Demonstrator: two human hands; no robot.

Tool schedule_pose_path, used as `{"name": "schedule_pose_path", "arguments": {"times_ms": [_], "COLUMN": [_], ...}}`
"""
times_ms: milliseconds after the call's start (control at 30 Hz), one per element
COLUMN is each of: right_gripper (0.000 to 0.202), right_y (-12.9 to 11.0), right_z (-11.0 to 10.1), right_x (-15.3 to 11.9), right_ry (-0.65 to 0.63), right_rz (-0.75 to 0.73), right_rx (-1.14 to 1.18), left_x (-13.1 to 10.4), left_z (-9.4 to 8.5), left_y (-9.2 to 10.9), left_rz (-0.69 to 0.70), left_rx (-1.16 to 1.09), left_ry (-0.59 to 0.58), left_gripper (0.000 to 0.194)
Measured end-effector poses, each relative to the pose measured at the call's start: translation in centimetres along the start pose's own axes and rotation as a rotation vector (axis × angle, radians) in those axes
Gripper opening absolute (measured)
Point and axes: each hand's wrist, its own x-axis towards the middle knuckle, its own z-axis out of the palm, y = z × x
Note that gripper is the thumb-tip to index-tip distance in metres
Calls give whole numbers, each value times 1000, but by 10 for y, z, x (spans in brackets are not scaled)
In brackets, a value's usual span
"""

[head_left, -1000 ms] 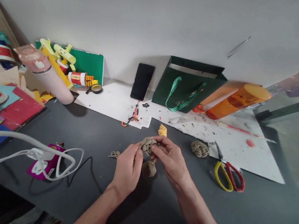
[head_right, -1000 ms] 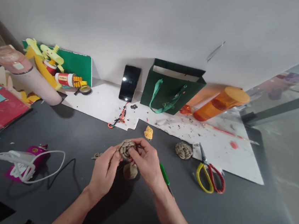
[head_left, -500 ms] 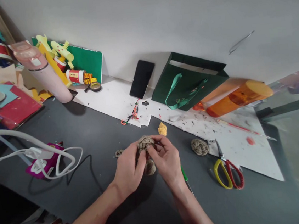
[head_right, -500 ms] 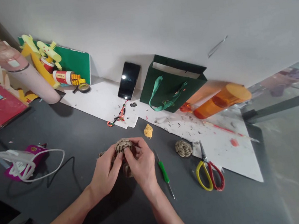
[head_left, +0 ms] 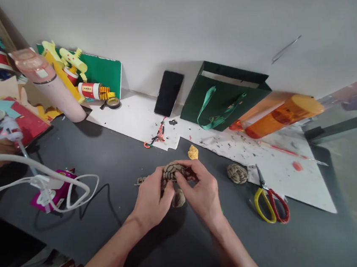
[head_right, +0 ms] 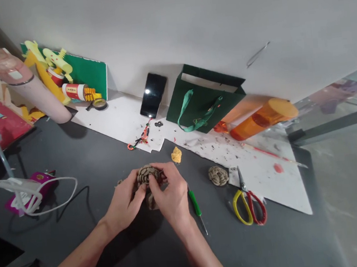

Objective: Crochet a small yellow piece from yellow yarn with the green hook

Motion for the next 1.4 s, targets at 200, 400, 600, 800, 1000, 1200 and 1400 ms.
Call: {"name": "schedule_pose_path", "arguments": {"times_ms": [200,400,600,800,1000,1200,1400], "right_gripper": [20,31,20,27,30,26,24], "right_y": [-1,-4,0,-2,-4,0,4], "right_z": [4,0,1,1,-4,-5,-1], "right_x": [-2,-2,-1,-2,0,2,1], "right_ry": [10,-80,6,-45,-111,-89,-67], "right_rz": [-4,-121,-19,-26,-75,75,184], "right_rx": [-8,-66,-38,-40,-34,46,187], "left_x": [0,1,-1,0,1,0,-2], "left_z": [3,1,1,0,-1,-2,0], "left_y": [-2,-3,0,0,-2,-2,-1], "left_rz": [-64,-18,-36,-82,-67,-78,-79], "left_rx": [17,200,53,-2,-51,-324,-368], "left_ry": [-15,-5,-16,-41,-63,-111,-68], "left_gripper": [18,14,18,16,15,23,25]}}
